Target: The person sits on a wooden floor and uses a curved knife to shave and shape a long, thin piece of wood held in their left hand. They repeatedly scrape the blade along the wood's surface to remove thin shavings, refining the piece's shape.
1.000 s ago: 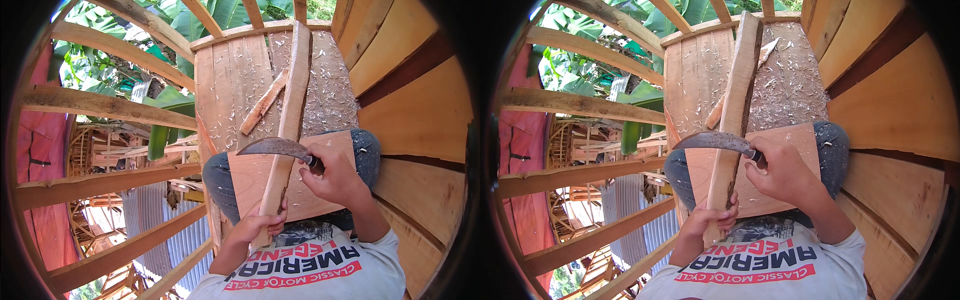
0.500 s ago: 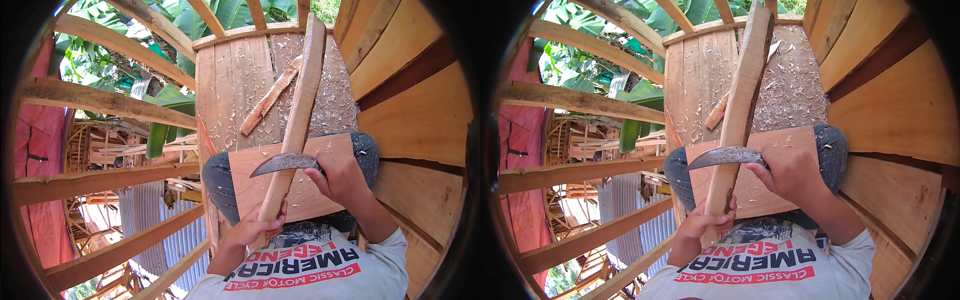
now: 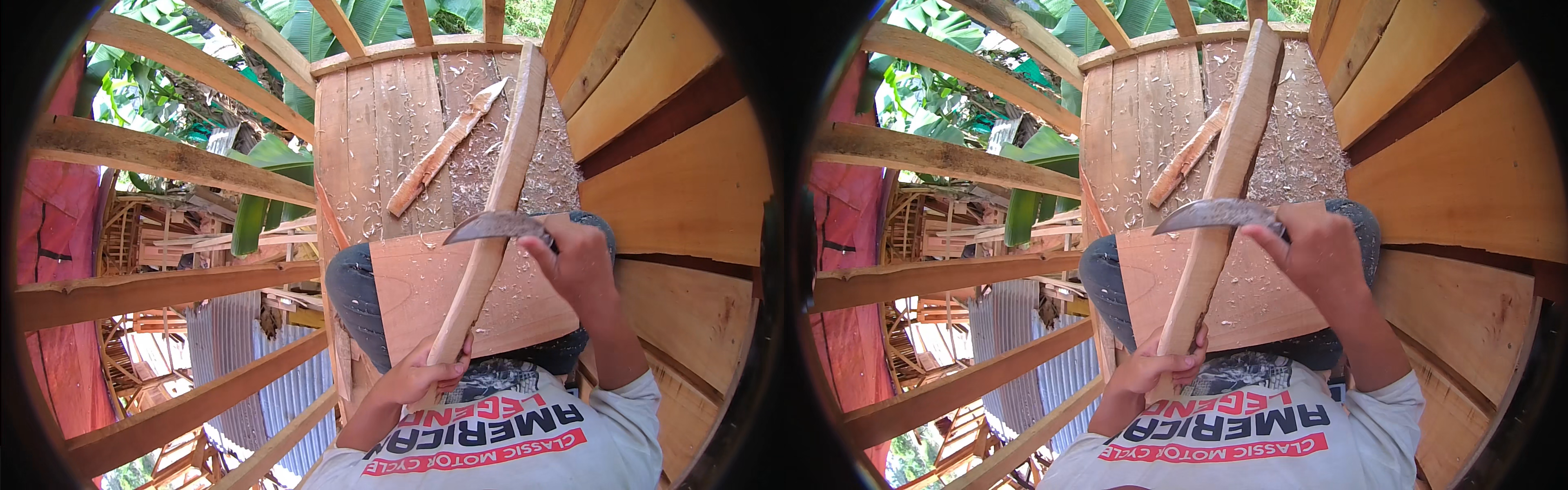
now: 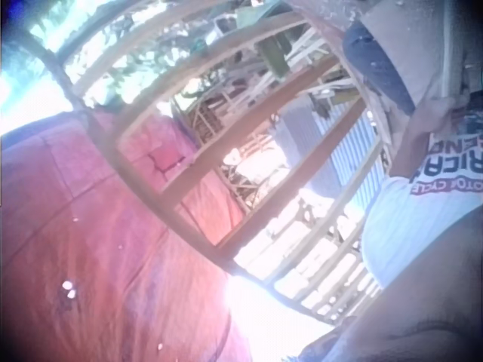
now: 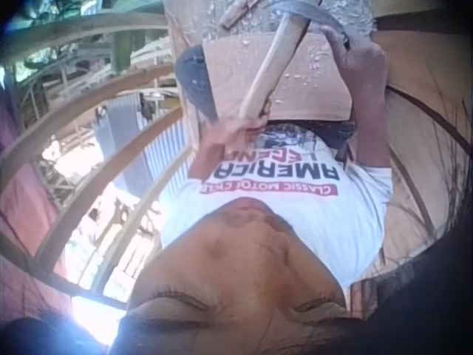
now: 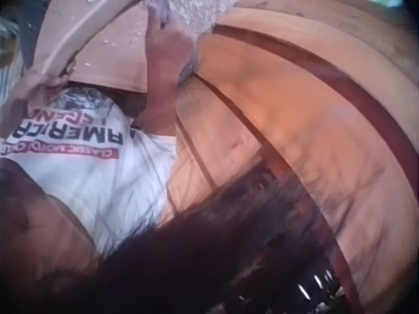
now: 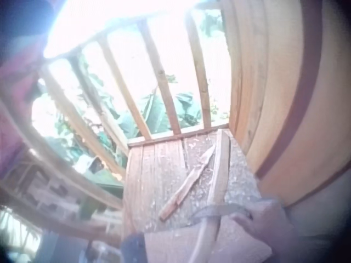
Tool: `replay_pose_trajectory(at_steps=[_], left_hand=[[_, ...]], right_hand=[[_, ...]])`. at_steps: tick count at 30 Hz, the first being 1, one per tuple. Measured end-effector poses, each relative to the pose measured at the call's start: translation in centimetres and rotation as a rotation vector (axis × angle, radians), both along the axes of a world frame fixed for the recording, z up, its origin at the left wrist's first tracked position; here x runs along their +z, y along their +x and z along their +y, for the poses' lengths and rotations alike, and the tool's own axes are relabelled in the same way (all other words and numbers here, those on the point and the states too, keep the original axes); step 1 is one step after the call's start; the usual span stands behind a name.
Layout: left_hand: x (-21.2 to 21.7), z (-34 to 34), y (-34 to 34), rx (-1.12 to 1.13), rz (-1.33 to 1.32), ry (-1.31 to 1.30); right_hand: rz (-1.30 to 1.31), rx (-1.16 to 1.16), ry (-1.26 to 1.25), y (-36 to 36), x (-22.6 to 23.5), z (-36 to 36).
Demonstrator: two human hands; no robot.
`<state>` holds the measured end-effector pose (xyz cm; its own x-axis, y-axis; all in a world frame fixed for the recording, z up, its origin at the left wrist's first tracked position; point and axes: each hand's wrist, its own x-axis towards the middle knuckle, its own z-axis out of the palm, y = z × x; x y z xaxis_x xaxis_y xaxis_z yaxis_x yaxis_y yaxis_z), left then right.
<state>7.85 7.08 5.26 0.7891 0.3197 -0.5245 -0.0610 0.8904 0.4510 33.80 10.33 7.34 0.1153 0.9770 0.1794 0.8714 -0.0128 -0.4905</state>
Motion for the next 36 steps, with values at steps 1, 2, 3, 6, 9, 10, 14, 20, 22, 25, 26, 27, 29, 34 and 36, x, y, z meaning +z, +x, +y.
replay_pose_trajectory(at_steps=[1, 2, 3, 6, 9, 10, 14, 20, 22, 25, 26, 27, 29, 34, 36], left_hand=[[0.1, 0.2, 0.0, -0.038, 0.007, 0.027], [0.4, 0.1, 0.0, -0.042, 0.004, 0.03], [0.8, -0.3, 0.1, -0.046, 0.001, 0.034], [0.6, 0.0, 0.1, -0.022, -0.006, 0.053], [0.5, 0.3, 0.1, -0.023, 0.013, 0.07], [0.8, 0.5, 0.2, -0.02, 0.032, 0.088], [0.7, 0.7, 0.8, -0.052, 0.09, 0.146], [0.8, 0.4, 0.1, -0.075, 0.131, 0.165], [0.4, 0.5, 0.5, -0.083, 0.123, 0.178], [0.5, 0.3, 0.0, -0.119, 0.08, 0.111], [0.5, 0.4, -0.1, -0.09, 0.091, 0.1], [0.8, 0.6, -0.1, -0.062, 0.102, 0.09], [1.0, 0.4, -0.3, -0.037, 0.128, 0.098], [1.2, 0.8, 0.2, -0.104, 0.239, 0.362], [1.2, 1.0, 0.3, -0.125, 0.32, 0.584]], right_hand=[[-0.007, -0.115, -0.004, 1.2, -0.1, 0.8], [0.127, -0.187, -0.026, 2.5, 0.6, 1.2], [0.109, -0.119, 0.015, 2.1, 0.9, 0.8], [-0.025, 0.158, 0.057, -1.0, 0.7, -2.0], [-0.102, 0.153, 0.018, -1.2, 0.7, -1.7], [-0.05, 0.061, 0.05, -0.1, 0.2, -0.8], [0.023, -0.016, 0.059, -0.4, -0.6, -1.5], [0.005, -0.02, 0.039, 0.5, -0.9, -0.6], [-0.006, -0.121, 0.024, 1.9, -1.1, -0.4], [0.038, 0.229, 0.129, -1.5, 0.3, -2.0], [0.024, 0.282, 0.105, -2.1, 0.6, -2.3], [0.016, 0.174, 0.113, -1.4, -0.1, -1.8], [-0.008, -0.036, 0.123, 1.7, -1.6, -0.1], [0.025, 0.092, 0.106, 0.4, -1.1, -1.9], [-0.013, 0.133, 0.123, -0.2, -0.7, -1.6]])
